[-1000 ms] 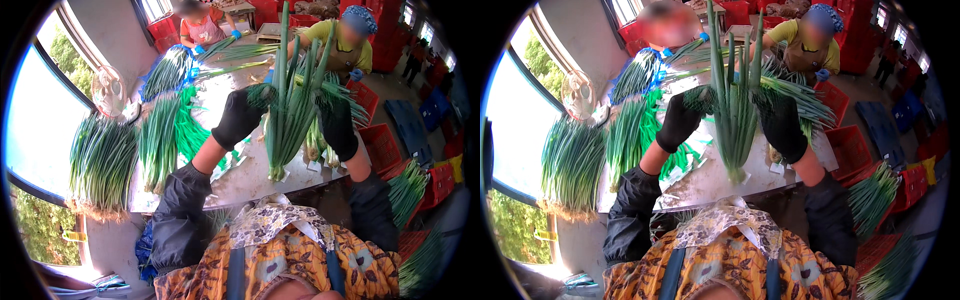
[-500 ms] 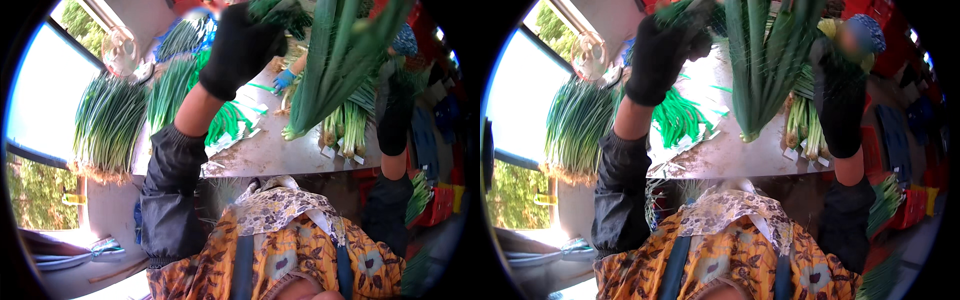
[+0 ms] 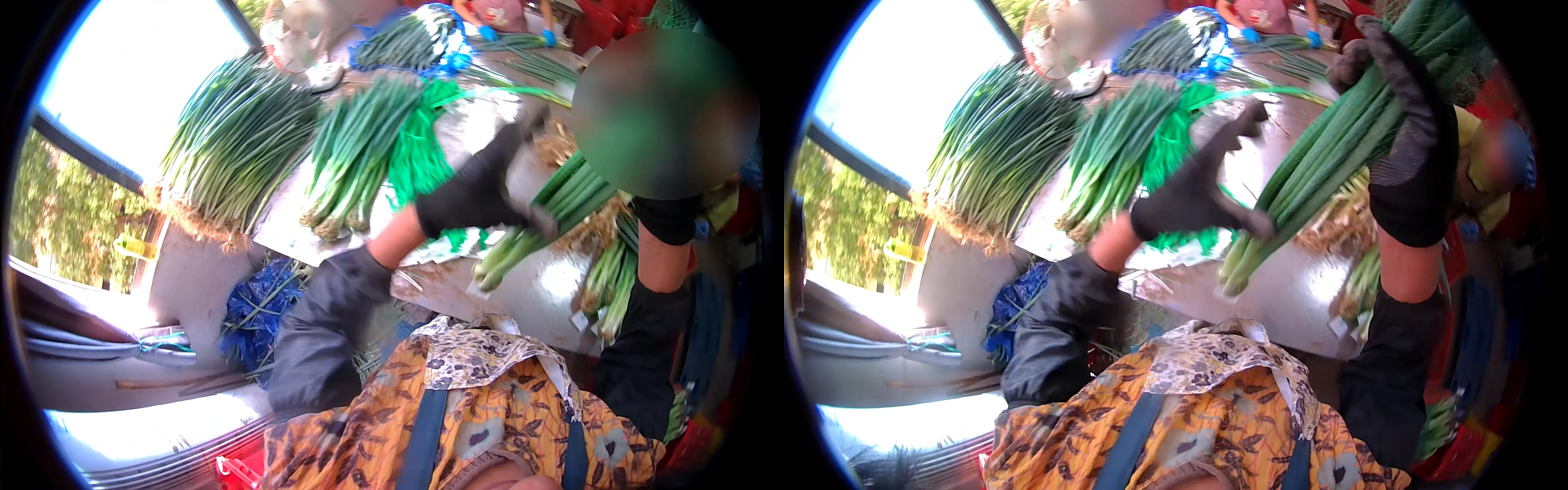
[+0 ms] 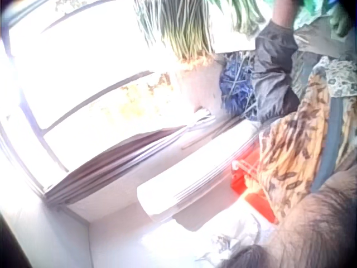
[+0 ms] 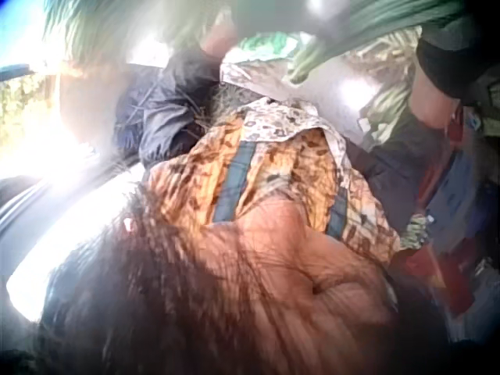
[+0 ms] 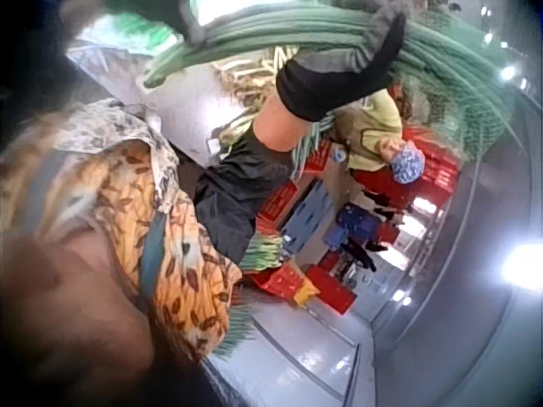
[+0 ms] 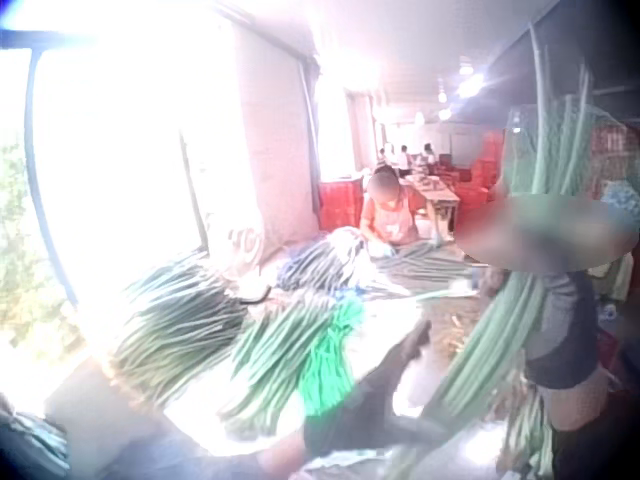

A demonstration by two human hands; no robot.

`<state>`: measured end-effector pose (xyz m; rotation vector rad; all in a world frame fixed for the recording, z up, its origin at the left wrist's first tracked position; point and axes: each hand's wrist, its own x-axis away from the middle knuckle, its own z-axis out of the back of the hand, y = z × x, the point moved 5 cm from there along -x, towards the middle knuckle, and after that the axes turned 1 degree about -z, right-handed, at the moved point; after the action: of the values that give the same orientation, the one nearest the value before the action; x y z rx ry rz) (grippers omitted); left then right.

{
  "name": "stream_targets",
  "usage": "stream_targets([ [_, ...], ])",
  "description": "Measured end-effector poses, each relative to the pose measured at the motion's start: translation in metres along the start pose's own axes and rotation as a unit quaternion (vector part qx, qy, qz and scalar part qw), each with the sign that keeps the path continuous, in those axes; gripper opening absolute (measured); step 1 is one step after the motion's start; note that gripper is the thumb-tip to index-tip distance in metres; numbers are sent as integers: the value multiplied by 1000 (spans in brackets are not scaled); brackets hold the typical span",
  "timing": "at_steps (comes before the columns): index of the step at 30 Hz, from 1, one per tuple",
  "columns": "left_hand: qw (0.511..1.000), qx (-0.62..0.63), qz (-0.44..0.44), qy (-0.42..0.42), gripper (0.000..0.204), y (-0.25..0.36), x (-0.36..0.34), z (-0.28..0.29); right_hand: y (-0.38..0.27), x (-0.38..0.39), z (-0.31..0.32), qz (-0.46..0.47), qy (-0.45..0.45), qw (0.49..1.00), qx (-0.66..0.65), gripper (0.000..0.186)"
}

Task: The person gathers green onions from a pile on a metal table and secures them into bunches using green plastic ties by hand.

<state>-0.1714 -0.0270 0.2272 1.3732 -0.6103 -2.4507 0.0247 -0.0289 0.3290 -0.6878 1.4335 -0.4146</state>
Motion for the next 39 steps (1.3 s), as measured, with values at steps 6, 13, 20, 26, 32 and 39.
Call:
stream_targets([
  [6,958,182,212,67,85,8,53,14,52,-77,-11,-82,54,988,-119,34],
  [13,920,-146,347,114,67,-89,121,175,154,10,64,-291,69,943,-147,29],
  [20,862,-264,434,5,71,-285,272,242,219,176,121,-459,77,846,260,16],
  [26,656,-589,448,-145,66,-266,171,173,229,257,93,-492,-217,547,641,53],
  [32,986,-101,132,14,27,-247,28,-37,254,339,115,-575,-96,602,545,46],
  [39,922,-176,76,-336,50,-255,-31,-273,197,321,50,-416,-182,677,579,42],
])
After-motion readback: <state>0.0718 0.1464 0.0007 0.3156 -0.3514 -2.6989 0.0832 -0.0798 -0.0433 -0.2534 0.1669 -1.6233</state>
